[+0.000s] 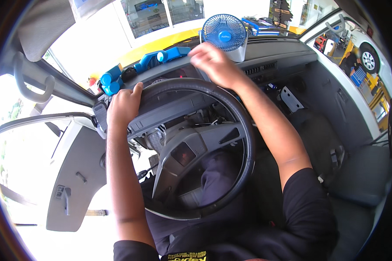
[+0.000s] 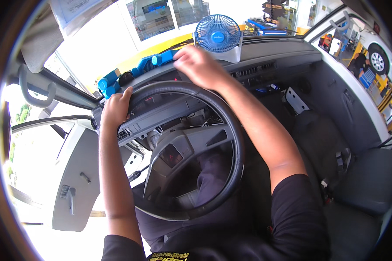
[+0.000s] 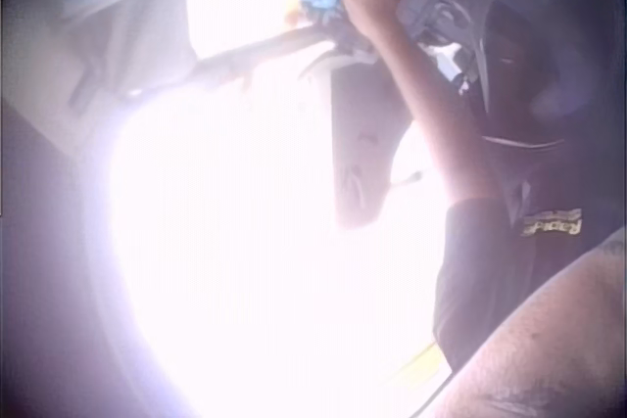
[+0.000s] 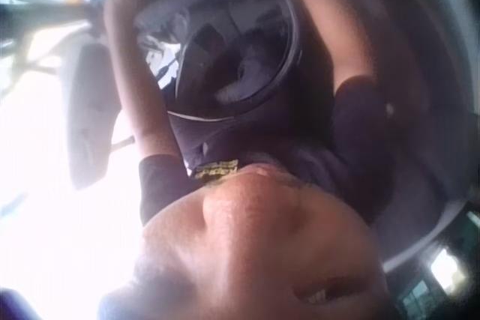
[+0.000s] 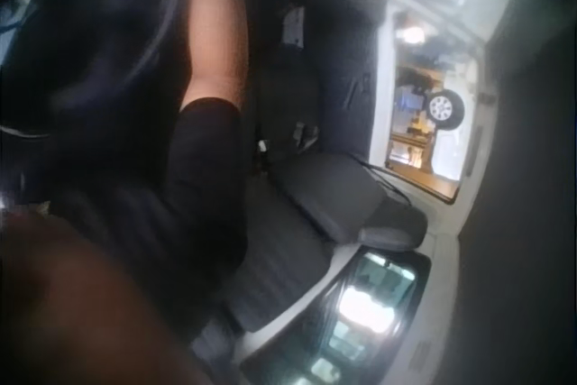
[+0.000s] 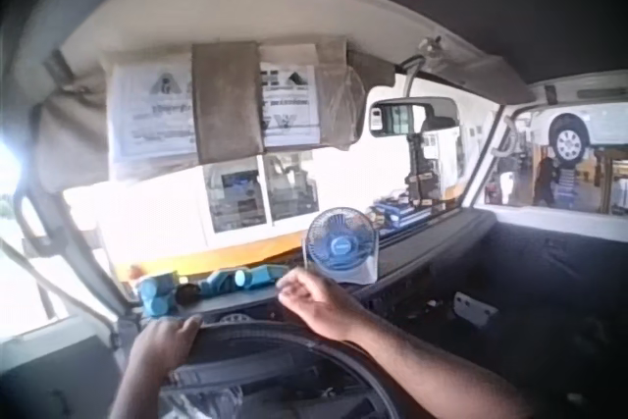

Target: The person sits in the driver's seat of a vehicle, picks up a blue bottle, opens it, and pours its contents into a compartment near the steering column. The person then closes the bottle and places it back on the dashboard.

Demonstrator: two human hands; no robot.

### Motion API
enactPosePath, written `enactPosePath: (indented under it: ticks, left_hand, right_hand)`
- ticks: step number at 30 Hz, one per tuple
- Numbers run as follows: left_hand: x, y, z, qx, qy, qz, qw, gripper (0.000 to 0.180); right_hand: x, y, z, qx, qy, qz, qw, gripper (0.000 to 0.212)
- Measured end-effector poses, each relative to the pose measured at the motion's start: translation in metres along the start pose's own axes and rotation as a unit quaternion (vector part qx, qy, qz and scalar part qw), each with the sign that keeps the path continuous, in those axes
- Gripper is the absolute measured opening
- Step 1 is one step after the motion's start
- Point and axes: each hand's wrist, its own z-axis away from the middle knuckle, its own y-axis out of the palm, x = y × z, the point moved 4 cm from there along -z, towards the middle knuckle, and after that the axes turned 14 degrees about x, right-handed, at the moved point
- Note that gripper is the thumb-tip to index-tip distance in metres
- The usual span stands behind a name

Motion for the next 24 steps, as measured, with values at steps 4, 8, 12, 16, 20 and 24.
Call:
enactPosePath:
  ticks: [4,8,12,16,20,24]
  left_hand:
    - [0.004,-0.001,-0.002,0.083,-0.001,0.129,0.988,0.067]
    - [0.008,0.002,0.003,0.1,-0.005,0.188,0.977,0.081]
    - [0.008,0.002,0.007,0.087,-0.007,0.169,0.982,0.079]
    - [0.009,0.001,0.012,0.094,-0.018,0.183,0.978,0.077]
    - [0.011,0.0,0.016,0.096,0.004,0.193,0.977,0.077]
    - [0.016,0.003,0.01,0.097,0.018,0.197,0.975,0.08]
  right_hand:
    - [0.046,0.058,-0.006,0.204,0.178,0.349,0.897,0.076]
    - [0.051,0.061,-0.001,0.144,0.214,0.326,0.909,0.085]
    - [0.046,0.066,0.003,0.104,0.211,0.341,0.91,0.086]
    - [0.043,0.072,0.002,0.063,0.193,0.36,0.911,0.086]
    - [0.041,0.068,-0.006,0.088,0.18,0.334,0.921,0.079]
    - [0.031,0.051,-0.007,0.207,0.255,0.004,0.945,0.06]
